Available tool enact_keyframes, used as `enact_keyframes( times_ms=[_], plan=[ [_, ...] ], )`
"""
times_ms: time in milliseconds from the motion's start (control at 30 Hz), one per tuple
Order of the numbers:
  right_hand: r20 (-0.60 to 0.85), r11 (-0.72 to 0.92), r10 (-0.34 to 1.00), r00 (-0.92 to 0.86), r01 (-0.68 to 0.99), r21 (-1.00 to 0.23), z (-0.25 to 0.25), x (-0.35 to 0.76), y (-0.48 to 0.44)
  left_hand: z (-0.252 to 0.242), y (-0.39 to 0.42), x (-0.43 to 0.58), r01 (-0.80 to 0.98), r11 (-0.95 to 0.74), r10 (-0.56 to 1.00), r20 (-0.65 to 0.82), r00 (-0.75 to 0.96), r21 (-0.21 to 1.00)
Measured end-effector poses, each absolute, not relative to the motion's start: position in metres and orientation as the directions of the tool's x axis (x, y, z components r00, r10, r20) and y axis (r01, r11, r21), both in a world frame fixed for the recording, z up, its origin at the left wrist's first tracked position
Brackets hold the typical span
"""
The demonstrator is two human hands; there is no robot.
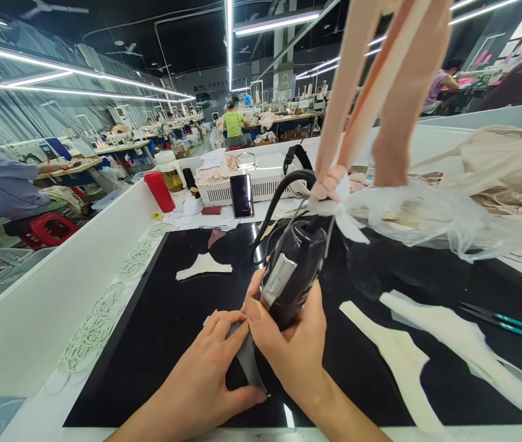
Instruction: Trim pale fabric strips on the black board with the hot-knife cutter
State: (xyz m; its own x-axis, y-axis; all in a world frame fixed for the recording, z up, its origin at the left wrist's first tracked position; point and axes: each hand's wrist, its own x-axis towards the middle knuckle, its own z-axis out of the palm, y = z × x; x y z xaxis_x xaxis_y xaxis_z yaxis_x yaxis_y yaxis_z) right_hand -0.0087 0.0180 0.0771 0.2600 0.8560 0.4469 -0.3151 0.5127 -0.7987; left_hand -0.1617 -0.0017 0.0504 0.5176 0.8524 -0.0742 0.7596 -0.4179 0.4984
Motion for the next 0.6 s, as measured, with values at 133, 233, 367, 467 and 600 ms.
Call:
enact_keyframes(
  times_ms=[133,233,367,467,600],
  plan=[
    [0.434,0.497,0.866,0.25,-0.329,-0.803,0.076,-0.009,0.01,0.052,-0.002,-0.162,0.752,-0.415,0.852,-0.073,0.519,0.513],
    [0.424,0.492,0.866,0.265,-0.304,-0.816,0.076,-0.011,0.009,0.054,-0.001,-0.161,0.754,-0.415,0.852,-0.073,0.518,0.51],
    [0.416,0.48,0.873,0.254,-0.296,-0.826,0.076,-0.009,0.008,0.053,-0.001,-0.16,0.759,-0.416,0.853,-0.074,0.516,0.5],
    [0.421,0.486,0.871,0.253,-0.326,-0.811,0.076,-0.007,0.005,0.051,-0.001,-0.16,0.758,-0.426,0.851,-0.065,0.521,0.493],
    [0.426,0.48,0.877,0.221,-0.354,-0.803,0.075,-0.002,-0.003,0.047,-0.001,-0.161,0.758,-0.439,0.853,-0.042,0.521,0.482]
  ],
)
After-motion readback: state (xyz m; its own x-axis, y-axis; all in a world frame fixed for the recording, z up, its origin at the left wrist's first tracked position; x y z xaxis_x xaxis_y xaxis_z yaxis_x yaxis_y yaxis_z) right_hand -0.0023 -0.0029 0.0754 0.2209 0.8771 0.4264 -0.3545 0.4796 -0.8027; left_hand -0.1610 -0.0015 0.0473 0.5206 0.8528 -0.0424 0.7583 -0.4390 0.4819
